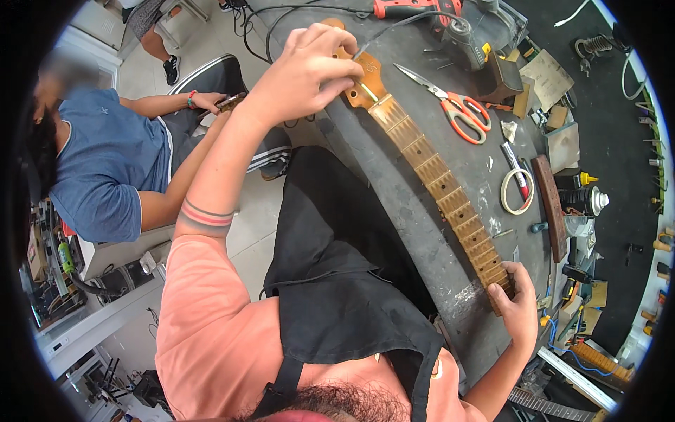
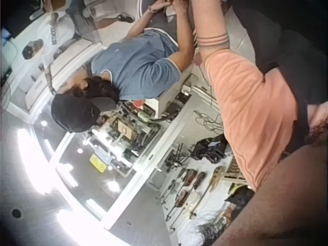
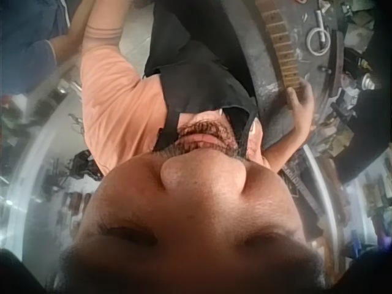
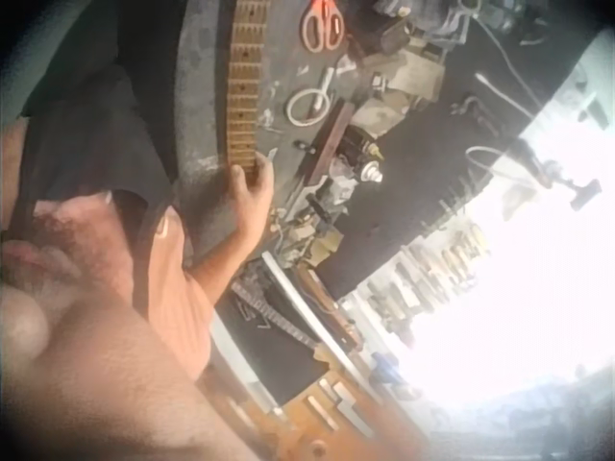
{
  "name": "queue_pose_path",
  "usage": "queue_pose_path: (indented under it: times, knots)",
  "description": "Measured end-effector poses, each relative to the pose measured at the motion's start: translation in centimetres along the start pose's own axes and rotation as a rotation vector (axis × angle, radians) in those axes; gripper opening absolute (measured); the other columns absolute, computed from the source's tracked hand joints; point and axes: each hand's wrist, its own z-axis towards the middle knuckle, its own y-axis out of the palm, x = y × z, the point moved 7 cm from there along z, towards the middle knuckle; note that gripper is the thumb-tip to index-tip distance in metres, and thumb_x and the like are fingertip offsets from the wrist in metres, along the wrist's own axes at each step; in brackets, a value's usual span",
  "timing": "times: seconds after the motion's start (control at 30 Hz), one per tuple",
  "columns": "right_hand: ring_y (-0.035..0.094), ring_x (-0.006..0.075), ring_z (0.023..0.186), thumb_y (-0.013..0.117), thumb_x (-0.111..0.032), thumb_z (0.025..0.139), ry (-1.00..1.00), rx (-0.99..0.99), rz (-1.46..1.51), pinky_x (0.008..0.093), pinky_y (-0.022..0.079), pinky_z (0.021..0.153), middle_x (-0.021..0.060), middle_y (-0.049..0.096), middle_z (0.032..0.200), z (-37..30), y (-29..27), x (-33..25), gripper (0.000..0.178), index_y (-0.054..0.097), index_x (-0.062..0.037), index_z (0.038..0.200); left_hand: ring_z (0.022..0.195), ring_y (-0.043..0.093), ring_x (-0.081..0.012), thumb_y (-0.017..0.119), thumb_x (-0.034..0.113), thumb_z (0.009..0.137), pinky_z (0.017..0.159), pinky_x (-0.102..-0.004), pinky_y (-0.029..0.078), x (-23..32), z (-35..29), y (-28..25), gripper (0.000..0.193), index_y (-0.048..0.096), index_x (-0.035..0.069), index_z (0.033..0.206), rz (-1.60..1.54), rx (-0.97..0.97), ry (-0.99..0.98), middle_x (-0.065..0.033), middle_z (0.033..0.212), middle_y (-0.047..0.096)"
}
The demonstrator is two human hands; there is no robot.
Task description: The person marks a wooden guitar neck using a pencil and a metal ruler to draw straight lines along the fretboard. They repeatedly align the ruler, draw lines, and reposition the neck to ensure accuracy on different sections of the wood.
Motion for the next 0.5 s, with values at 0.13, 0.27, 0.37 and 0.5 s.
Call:
queue_pose_path:
  times: [0.13, 0.27, 0.37, 0.5]
  knots:
    - [0.061, 0.0139, 0.109, 0.082, -0.006, 0.098, -0.007, -0.025, 0.028, 0.0307, 0.050, 0.099, 0.0040, 0.067, 0.115, 0.0, 0.2, -0.4, 0.041, 0.064, 0.0006, 0.134, 0.121, 0.063, -0.0243, 0.084, 0.019, 0.096, 0.109, -0.0472, 0.044, -0.9, 0.6, 0.0, 0.016, 0.080, 0.015, 0.111, 0.051, -0.103, -0.049, -0.0007, 0.122, 0.065]
    - [0.061, 0.0142, 0.108, 0.082, -0.007, 0.099, -0.021, -0.011, 0.041, 0.0304, 0.050, 0.099, 0.0039, 0.065, 0.115, 0.1, 0.2, -0.1, 0.039, 0.064, 0.0005, 0.133, 0.119, 0.065, -0.0228, 0.082, 0.015, 0.098, 0.110, -0.0473, 0.044, -1.1, 0.8, 0.4, 0.015, 0.078, 0.016, 0.112, 0.070, -0.158, -0.060, -0.0019, 0.123, 0.065]
    - [0.061, 0.0147, 0.108, 0.081, -0.007, 0.099, -0.014, -0.004, 0.044, 0.0306, 0.050, 0.100, 0.0043, 0.065, 0.116, 0.0, 0.2, 0.0, 0.038, 0.064, 0.0010, 0.133, 0.122, 0.066, -0.0231, 0.079, 0.010, 0.097, 0.112, -0.0479, 0.044, -0.5, 1.1, 0.4, 0.018, 0.077, 0.017, 0.113, 0.177, -0.176, 0.008, -0.0026, 0.125, 0.066]
    - [0.061, 0.0158, 0.109, 0.081, -0.006, 0.098, -0.025, -0.002, 0.007, 0.0313, 0.050, 0.101, 0.0049, 0.065, 0.116, -0.1, 0.1, 0.0, 0.038, 0.064, 0.0020, 0.132, 0.149, 0.051, -0.0361, 0.082, 0.015, 0.085, 0.114, -0.0547, 0.039, -0.6, 1.5, 1.1, 0.039, 0.081, 0.021, 0.123, 0.216, -0.443, -0.045, -0.0158, 0.149, 0.061]
